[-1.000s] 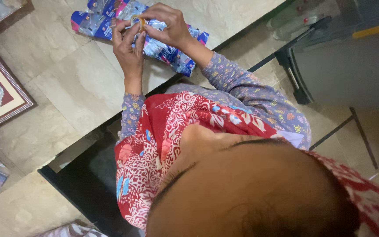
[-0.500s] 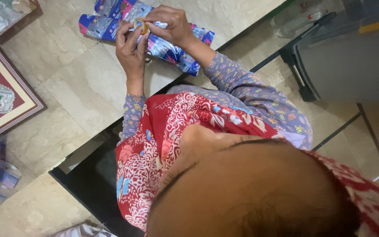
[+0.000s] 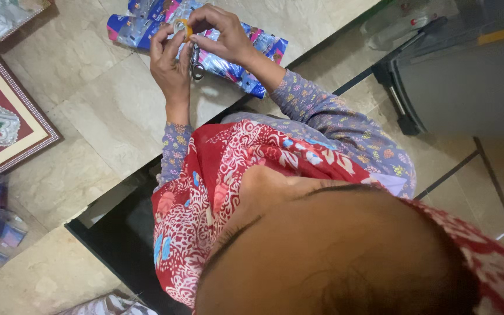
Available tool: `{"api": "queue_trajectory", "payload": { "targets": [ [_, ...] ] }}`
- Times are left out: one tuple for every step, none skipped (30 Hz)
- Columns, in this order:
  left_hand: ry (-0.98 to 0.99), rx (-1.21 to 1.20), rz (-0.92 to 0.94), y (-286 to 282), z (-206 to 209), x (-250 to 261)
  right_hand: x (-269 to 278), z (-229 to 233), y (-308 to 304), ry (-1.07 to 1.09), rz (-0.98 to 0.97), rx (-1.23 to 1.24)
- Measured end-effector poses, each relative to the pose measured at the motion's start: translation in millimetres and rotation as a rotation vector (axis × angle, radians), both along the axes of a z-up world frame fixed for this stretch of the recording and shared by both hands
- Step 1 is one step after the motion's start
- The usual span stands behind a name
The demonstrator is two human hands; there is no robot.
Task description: The person folds a rectangular item wrapped in patterned paper on a table, then uses scissors to cut a piece of clear tape and applies it to secure the folded edges. The person repeats the taping process to finish securing the package.
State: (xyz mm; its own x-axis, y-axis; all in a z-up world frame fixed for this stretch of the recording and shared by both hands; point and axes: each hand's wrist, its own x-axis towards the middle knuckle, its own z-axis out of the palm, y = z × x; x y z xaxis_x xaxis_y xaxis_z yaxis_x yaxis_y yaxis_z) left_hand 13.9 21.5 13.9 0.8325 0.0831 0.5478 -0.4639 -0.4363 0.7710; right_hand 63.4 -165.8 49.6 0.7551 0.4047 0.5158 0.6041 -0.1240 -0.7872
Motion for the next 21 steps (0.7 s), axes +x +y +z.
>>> {"api": "queue_trajectory", "payload": {
  "targets": [
    [-0.014, 0.017, 0.008, 1, 0, -1, -1, 0, 0, 0.008, 0.004, -0.007],
    [-0.002, 0.005, 0.007, 1, 0, -1, -1, -1, 0, 0.017, 0.008, -0.013],
    [0.01, -0.007, 0.004, 1, 0, 0, -2, -1, 0, -0.014, -0.001, -0.014],
    [0.022, -0.02, 0.002, 2, 0, 1, -2, -1, 2, -0.044, -0.009, -0.015],
    [0.021, -0.028, -0.004, 2, 0, 0, -2, -1, 2, -0.074, -0.018, -0.016],
    [0.019, -0.036, -0.011, 2, 0, 0, -3, -1, 2, -0.077, -0.028, -0.014],
    [0.017, -0.044, -0.017, 2, 0, 0, -4, 0, 3, -0.081, -0.039, -0.012],
    [0.036, -0.048, -0.014, 2, 0, 0, -5, 0, 4, -0.086, -0.049, -0.009],
    [0.055, -0.051, -0.012, 3, 1, 1, -6, 1, 5, -0.104, -0.075, -0.026],
    [0.074, -0.054, -0.011, 3, 1, 2, -7, 1, 6, -0.123, -0.1, -0.043],
    [0.059, -0.043, -0.008, 4, 2, 2, -8, 2, 7, -0.142, -0.127, -0.06],
    [0.044, -0.032, -0.006, 4, 2, 2, -8, 2, 8, -0.157, -0.133, -0.059],
    [0.029, -0.021, -0.003, 5, 3, 2, -8, 2, 10, -0.172, -0.138, -0.057],
    [0.026, -0.033, -0.01, 5, 3, 2, -9, 2, 10, -0.187, -0.143, -0.056],
    [0.022, -0.044, -0.016, 5, 4, 2, -9, 2, 11, -0.177, -0.147, -0.059],
    [0.019, -0.055, -0.022, 6, 5, 2, -10, 1, 12, -0.167, -0.152, -0.062],
    [0.035, -0.059, -0.024, 6, 5, 2, -10, 1, 12, -0.158, -0.157, -0.065],
    [0.052, -0.062, -0.026, 7, 6, 2, -9, 0, 12, -0.154, -0.153, -0.066],
    [0.069, -0.065, -0.027, 7, 6, 2, -9, -1, 12, -0.151, -0.15, -0.067],
    [0.053, -0.059, -0.025, 8, 6, 2, -9, -2, 13, -0.147, -0.146, -0.068],
    [0.036, -0.054, -0.023, 7, 6, 3, -9, -3, 13, -0.149, -0.15, -0.067]
  ]
}}
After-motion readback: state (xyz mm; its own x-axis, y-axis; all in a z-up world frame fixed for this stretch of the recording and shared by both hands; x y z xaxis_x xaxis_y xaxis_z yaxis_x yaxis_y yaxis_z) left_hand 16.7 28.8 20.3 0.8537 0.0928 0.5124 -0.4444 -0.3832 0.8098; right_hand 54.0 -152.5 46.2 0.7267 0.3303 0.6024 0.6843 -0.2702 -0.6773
